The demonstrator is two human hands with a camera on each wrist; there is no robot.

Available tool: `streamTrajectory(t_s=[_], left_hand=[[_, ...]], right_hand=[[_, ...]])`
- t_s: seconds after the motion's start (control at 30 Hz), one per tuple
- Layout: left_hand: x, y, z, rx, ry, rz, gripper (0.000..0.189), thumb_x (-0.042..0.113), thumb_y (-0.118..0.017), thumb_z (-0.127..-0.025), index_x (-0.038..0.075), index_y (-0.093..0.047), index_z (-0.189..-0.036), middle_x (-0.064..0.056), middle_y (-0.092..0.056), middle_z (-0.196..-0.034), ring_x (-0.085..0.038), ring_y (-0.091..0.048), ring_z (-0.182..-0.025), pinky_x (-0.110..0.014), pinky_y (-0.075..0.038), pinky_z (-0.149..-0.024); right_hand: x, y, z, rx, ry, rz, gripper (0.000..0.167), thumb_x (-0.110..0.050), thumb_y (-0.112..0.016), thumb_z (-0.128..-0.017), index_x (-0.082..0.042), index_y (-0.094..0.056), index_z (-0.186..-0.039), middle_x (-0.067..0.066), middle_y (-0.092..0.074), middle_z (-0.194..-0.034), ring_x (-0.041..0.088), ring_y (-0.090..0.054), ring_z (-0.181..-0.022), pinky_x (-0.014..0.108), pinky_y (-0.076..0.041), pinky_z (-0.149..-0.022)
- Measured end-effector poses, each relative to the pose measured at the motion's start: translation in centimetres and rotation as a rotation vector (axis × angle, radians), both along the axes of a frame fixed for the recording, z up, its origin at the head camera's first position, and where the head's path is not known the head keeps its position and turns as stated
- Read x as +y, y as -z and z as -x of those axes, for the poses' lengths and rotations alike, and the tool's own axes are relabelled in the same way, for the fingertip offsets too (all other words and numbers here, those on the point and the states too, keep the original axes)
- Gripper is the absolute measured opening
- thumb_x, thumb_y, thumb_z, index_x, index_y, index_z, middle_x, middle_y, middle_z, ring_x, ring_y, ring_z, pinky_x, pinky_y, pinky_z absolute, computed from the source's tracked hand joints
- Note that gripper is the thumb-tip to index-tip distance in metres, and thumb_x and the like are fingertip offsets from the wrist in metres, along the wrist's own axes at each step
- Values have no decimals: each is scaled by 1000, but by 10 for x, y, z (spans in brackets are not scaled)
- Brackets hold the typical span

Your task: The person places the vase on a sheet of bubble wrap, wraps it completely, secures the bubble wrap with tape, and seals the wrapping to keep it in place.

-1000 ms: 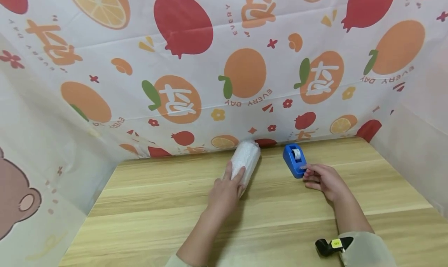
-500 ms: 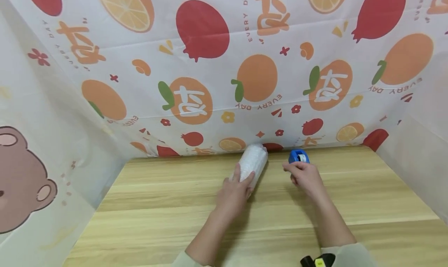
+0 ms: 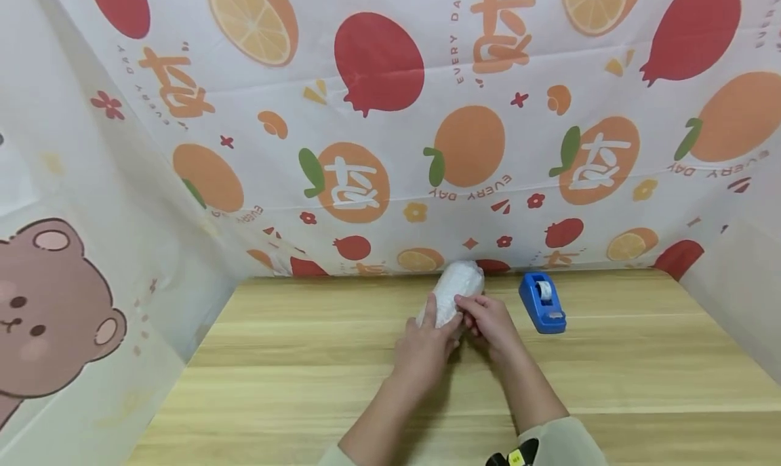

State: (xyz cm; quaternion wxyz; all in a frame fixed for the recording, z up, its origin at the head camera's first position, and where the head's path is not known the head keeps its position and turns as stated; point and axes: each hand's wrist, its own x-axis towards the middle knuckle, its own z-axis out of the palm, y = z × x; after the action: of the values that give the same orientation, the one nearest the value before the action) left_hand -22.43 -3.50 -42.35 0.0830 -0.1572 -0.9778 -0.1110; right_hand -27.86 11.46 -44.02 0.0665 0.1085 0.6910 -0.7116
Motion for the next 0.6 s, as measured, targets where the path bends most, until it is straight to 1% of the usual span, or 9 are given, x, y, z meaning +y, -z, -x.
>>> streamTrajectory(t_s=[0.1,0.2,0.27,0.33,0.43,0.5,0.6], left_hand=[[1,0,-1,-1,-4,-8,45,41,-61,-94,41,-55,-138,-15,-31,-159,-41,-57,-108,-50,-55,-61],[4,-4,-2,3,10,4,45,41,-62,-94,41,-54,-139,-15,-31,-159,-41,-58,-108,-49,-55,-60],[5,-5,-1,4,14,12,46,41,-61,-94,41,-53,-139,-15,-31,-159,-41,-58,-107,-48,-55,-59],[5,-6,1,9,13,10,47,41,-61,-95,42,-51,-141,-16,-31,-159,-40,-58,-105,-47,-55,-58],[2,-6,4,12,20,-31,48,39,-61,-96,41,-50,-142,-19,-31,-158,-40,-59,-101,-47,-55,-59],[0,-5,5,4,27,-59,48,37,-62,-96,40,-51,-142,-20,-30,-158,-40,-59,-100,-47,-56,-61],[-3,-2,5,-16,42,-67,47,36,-62,-96,38,-52,-141,-22,-31,-157,-40,-60,-98,-46,-56,-63]], right_hand=[[1,3,3,-19,17,-27,32,-39,-74,-86,-9,-66,-77,-3,-51,-58,13,-44,-52,23,-35,-48],[6,1,5,-21,23,-86,33,-40,-76,-84,-9,-68,-77,-4,-52,-59,14,-46,-55,24,-37,-49],[8,0,7,-19,15,-127,34,-42,-76,-83,-9,-69,-79,-4,-53,-60,15,-47,-58,24,-38,-51],[9,0,8,-18,1,-152,39,-47,-76,-81,-9,-68,-75,-4,-52,-60,15,-47,-59,25,-37,-52],[9,3,9,-27,-30,-148,48,-57,-76,-78,-12,-62,-66,-4,-48,-57,15,-43,-55,26,-34,-50],[9,8,9,-54,-67,-121,54,-63,-74,-76,-14,-57,-61,-4,-45,-54,14,-41,-51,25,-32,-47],[10,17,8,-98,-131,-72,56,-67,-71,-76,-15,-54,-63,-3,-46,-56,12,-41,-48,24,-32,-45]])
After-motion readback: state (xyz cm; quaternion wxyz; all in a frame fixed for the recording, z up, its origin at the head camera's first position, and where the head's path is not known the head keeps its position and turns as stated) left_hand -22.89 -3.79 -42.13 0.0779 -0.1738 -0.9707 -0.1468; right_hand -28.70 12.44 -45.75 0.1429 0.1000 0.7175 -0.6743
